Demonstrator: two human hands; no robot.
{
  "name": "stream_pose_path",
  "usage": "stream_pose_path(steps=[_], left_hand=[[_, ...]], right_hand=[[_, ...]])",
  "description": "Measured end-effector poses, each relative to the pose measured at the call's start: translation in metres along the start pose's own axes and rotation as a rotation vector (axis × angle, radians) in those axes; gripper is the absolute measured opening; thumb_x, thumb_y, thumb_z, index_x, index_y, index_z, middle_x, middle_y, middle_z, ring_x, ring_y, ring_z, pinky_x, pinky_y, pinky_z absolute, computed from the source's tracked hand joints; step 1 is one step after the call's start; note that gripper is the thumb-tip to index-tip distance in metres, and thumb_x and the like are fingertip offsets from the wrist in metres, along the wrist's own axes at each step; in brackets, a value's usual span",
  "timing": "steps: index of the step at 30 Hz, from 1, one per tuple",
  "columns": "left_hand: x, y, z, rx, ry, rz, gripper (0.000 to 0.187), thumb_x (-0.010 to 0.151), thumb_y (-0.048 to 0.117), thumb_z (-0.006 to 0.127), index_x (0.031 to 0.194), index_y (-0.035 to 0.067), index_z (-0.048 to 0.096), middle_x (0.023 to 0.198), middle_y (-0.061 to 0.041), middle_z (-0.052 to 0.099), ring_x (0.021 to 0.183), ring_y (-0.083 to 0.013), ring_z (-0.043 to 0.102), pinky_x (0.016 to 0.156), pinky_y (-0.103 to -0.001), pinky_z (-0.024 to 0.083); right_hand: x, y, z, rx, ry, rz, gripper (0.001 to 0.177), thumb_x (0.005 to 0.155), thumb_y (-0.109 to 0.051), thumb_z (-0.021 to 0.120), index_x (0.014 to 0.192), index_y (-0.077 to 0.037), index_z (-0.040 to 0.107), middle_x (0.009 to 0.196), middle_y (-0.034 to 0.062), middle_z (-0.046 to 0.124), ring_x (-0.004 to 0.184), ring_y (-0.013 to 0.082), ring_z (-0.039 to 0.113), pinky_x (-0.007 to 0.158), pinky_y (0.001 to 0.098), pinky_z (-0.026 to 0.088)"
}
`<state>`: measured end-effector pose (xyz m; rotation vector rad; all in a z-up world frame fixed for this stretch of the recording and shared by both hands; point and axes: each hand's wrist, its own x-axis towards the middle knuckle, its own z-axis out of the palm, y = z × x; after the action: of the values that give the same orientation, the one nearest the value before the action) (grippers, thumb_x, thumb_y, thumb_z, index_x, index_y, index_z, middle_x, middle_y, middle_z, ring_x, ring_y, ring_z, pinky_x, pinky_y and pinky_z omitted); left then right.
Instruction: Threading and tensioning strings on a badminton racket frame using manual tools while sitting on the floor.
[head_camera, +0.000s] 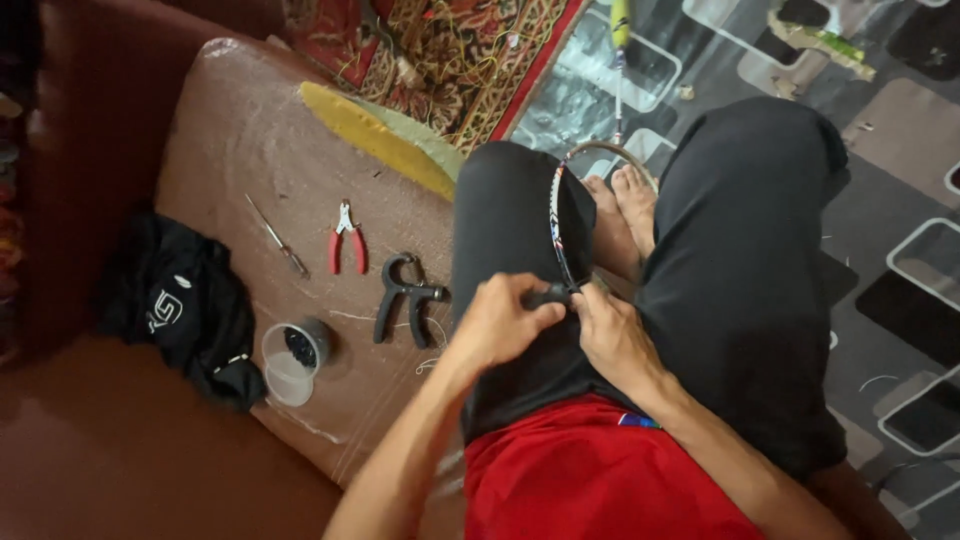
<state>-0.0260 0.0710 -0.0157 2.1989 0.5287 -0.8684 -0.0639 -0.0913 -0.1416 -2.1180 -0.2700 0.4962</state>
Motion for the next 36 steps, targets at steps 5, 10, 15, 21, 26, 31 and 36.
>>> stream_pose_path(steps=[5, 10, 15, 21, 26, 31, 36], left_hand=[[-0.029, -0.001, 0.038, -0.155, 0.124, -0.043, 0.038, 0.085, 0.030, 0.070, 0.114, 0.007, 0.068, 0.098, -0.025, 0.072, 0.094, -0.0508, 0.067, 0.070, -0.056, 0.054], [-0.036, 0.031, 0.032, 0.216, 0.060, 0.020, 0.032, 0.091, 0.030, 0.064, 0.113, 0.007, 0.058, 0.103, -0.020, 0.067, 0.082, -0.0517, 0.069, 0.070, -0.058, 0.058], [-0.003, 0.030, -0.013, 0.121, -0.035, -0.009, 0.032, 0.080, 0.033, 0.070, 0.100, 0.008, 0.073, 0.089, -0.020, 0.074, 0.087, -0.0498, 0.070, 0.070, -0.055, 0.057], [-0.017, -0.017, 0.027, -0.322, 0.071, -0.023, 0.033, 0.084, 0.022, 0.070, 0.107, -0.002, 0.069, 0.092, -0.027, 0.072, 0.088, -0.0433, 0.067, 0.073, -0.051, 0.052], [-0.040, 0.033, 0.029, -0.007, 0.095, -0.049, 0.036, 0.094, 0.023, 0.057, 0.118, -0.005, 0.056, 0.098, -0.032, 0.067, 0.087, -0.0555, 0.067, 0.067, -0.058, 0.057], [-0.009, 0.034, 0.003, 0.188, 0.007, 0.035, 0.034, 0.084, 0.032, 0.068, 0.103, 0.004, 0.069, 0.092, -0.025, 0.072, 0.089, -0.0534, 0.068, 0.070, -0.060, 0.055], [0.004, -0.018, 0.006, -0.384, -0.185, -0.161, 0.032, 0.091, 0.031, 0.061, 0.091, 0.000, 0.068, 0.060, -0.013, 0.058, 0.056, -0.0274, 0.050, 0.045, -0.038, 0.038]], right_hand=[[-0.005, 0.007, 0.002, 0.010, -0.025, 0.061, 0.018, 0.101, -0.019, 0.050, 0.095, -0.007, 0.062, 0.080, 0.0172, 0.070, 0.080, 0.0394, 0.071, 0.061, 0.0501, 0.054], [-0.007, 0.000, -0.009, 0.020, -0.075, -0.010, 0.015, 0.087, -0.006, 0.055, 0.101, 0.000, 0.056, 0.078, 0.0241, 0.067, 0.080, 0.0451, 0.069, 0.060, 0.0554, 0.051], [-0.002, -0.003, -0.006, -0.018, 0.000, -0.027, 0.012, 0.092, -0.006, 0.055, 0.101, 0.001, 0.058, 0.083, 0.0231, 0.070, 0.082, 0.0421, 0.070, 0.059, 0.0506, 0.056], [-0.003, 0.002, 0.007, -0.026, 0.026, 0.019, 0.012, 0.099, -0.015, 0.055, 0.095, -0.007, 0.062, 0.077, 0.0162, 0.071, 0.078, 0.0367, 0.072, 0.057, 0.0474, 0.057], [-0.009, -0.002, -0.010, 0.008, -0.036, 0.006, 0.010, 0.096, -0.011, 0.054, 0.098, -0.004, 0.060, 0.081, 0.0216, 0.070, 0.082, 0.0409, 0.071, 0.063, 0.0518, 0.055], [-0.004, -0.008, -0.011, 0.050, 0.047, -0.100, 0.023, 0.092, 0.004, 0.055, 0.114, 0.012, 0.055, 0.090, 0.0345, 0.068, 0.084, 0.0528, 0.067, 0.063, 0.0582, 0.056], [-0.004, 0.008, 0.010, -0.010, 0.046, -0.010, 0.019, 0.100, -0.016, 0.054, 0.111, -0.005, 0.065, 0.088, 0.0160, 0.073, 0.084, 0.0355, 0.072, 0.062, 0.0449, 0.059]])
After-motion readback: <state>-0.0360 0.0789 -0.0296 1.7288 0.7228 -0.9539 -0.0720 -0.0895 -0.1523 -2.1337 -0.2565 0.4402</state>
